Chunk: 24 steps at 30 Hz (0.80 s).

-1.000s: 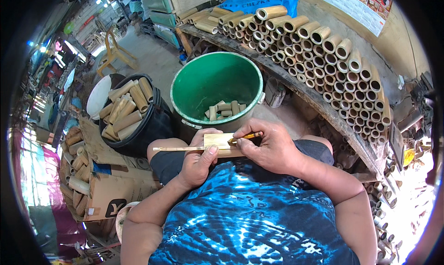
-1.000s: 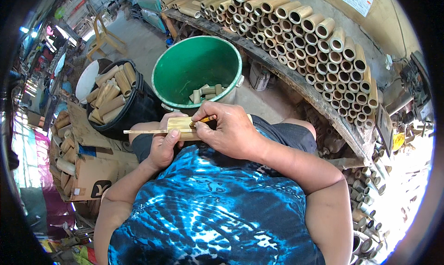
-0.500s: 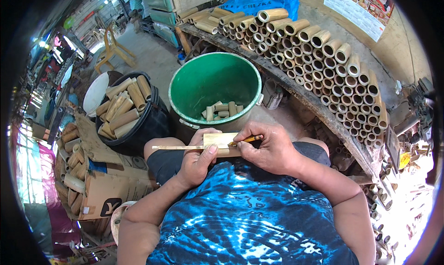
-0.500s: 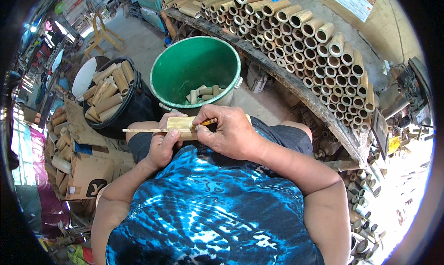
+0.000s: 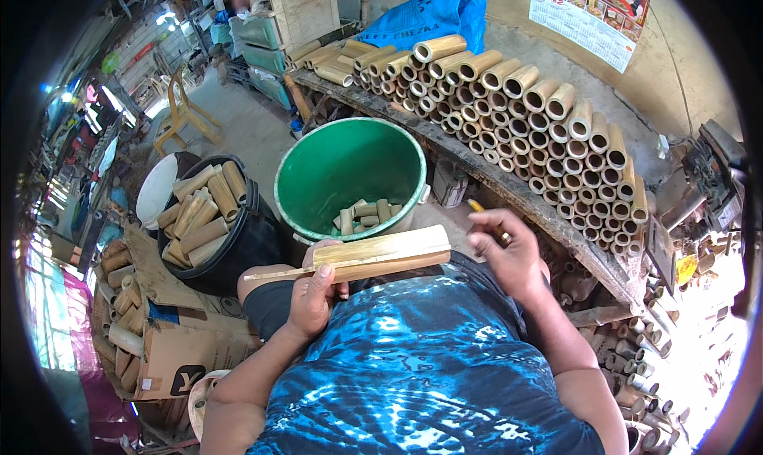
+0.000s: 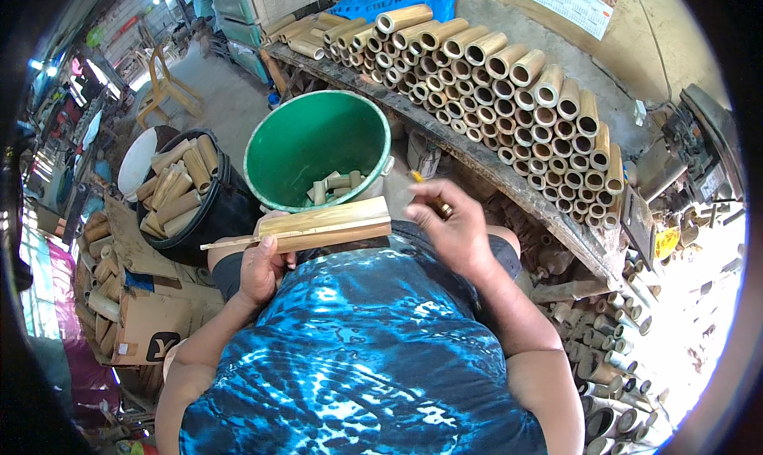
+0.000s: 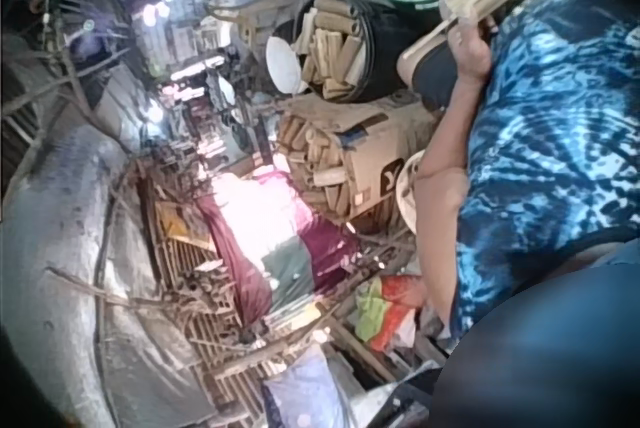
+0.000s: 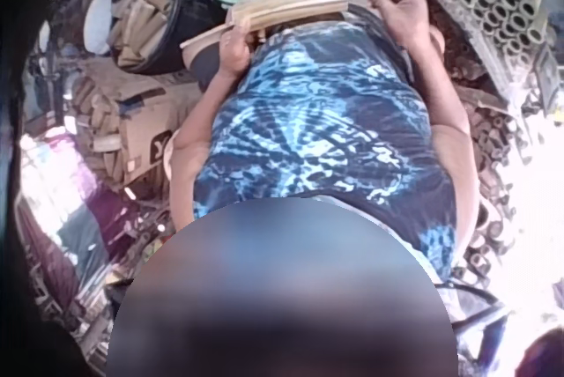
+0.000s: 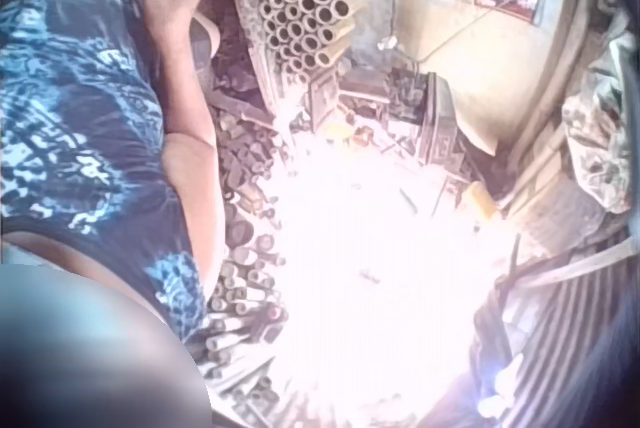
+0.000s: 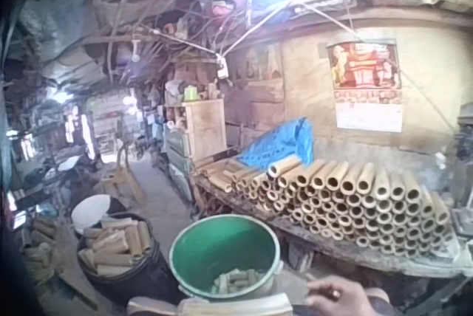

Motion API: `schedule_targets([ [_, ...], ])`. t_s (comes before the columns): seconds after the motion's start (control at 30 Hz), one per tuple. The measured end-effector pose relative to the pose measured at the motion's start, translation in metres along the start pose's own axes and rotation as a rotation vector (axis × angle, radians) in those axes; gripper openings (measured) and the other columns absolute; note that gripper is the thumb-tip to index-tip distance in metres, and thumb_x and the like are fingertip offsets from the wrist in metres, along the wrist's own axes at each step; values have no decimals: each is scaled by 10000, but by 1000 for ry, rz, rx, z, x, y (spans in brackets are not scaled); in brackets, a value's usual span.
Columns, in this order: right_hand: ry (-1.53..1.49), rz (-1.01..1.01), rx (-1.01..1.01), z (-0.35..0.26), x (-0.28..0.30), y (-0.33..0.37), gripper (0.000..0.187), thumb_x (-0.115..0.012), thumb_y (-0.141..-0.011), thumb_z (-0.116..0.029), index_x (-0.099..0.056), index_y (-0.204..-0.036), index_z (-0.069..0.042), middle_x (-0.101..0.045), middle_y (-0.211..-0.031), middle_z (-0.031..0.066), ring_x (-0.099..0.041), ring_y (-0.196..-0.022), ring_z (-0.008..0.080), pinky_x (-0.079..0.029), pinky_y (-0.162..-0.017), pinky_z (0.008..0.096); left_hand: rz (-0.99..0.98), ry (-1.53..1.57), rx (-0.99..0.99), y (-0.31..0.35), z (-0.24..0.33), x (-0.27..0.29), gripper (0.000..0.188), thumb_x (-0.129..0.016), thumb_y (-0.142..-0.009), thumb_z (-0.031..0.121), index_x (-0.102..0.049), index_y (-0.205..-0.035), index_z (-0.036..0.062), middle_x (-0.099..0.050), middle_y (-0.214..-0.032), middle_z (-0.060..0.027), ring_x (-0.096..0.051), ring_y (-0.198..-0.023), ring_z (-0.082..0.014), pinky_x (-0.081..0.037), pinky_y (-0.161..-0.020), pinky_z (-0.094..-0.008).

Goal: The person repeatedly picks up short bamboo tubes from a green bucket, measures them with a thin stick, and marks them with a pencil. After marking, the person places the tubes on a nearby table.

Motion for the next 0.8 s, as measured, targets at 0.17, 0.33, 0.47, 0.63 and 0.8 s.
schedule_targets([
  [0.17, 321, -60, 288, -17, -16, 11, 276, -764, -823, -49, -684, -1086, -16, -684, -909, 124, -648, -746, 211, -517, -685, 297, 6, 32, 18, -3, 0, -8, 516, -525, -1007, 394, -412, -1369, 44, -559, -1034, -59, -506, -797, -103, -442, -694, -256],
  [0.33, 259, -30, 371, -26, -17, 4, 218, -709, -857, -22, -687, -1073, -20, -684, -921, 140, -652, -779, 264, -516, -690, 330, 2, 47, 82, -6, -6, -10, 513, -518, -1012, 387, -417, -1371, 35, -568, -1060, -61, -504, -786, -104, -448, -692, -254],
  [0.47, 247, -74, 305, -18, -13, -1, 188, -675, -880, -4, -686, -1067, 0, -680, -920, 127, -643, -807, 227, -489, -721, 292, 1, 113, 159, -8, -17, -7, 504, -519, -1010, 385, -435, -1366, 39, -571, -1065, -57, -503, -778, -103, -447, -676, -247],
  [0.63, 151, -90, 115, 1, -16, -2, 168, -644, -923, -23, -676, -1085, 5, -675, -919, 79, -615, -838, 150, -488, -760, 274, -16, 63, 170, -9, -20, -6, 495, -522, -1006, 386, -451, -1356, 43, -580, -1052, -55, -501, -777, -100, -442, -667, -240],
  [0.8, 108, -65, 143, -10, -13, -5, 160, -689, -900, -49, -683, -1053, -2, -653, -869, 54, -584, -780, 120, -486, -726, 274, -42, 12, 111, -8, -14, -11, 460, -519, -1014, 359, -456, -1341, 42, -583, -1039, -49, -499, -773, -92, -437, -676, -229],
])
Point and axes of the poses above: each hand's wrist, its own y-axis away from the middle knuckle, its own x-axis out of the back of the hand, z = x × y, the point moved 10 cm from there along -y, towards the middle knuckle
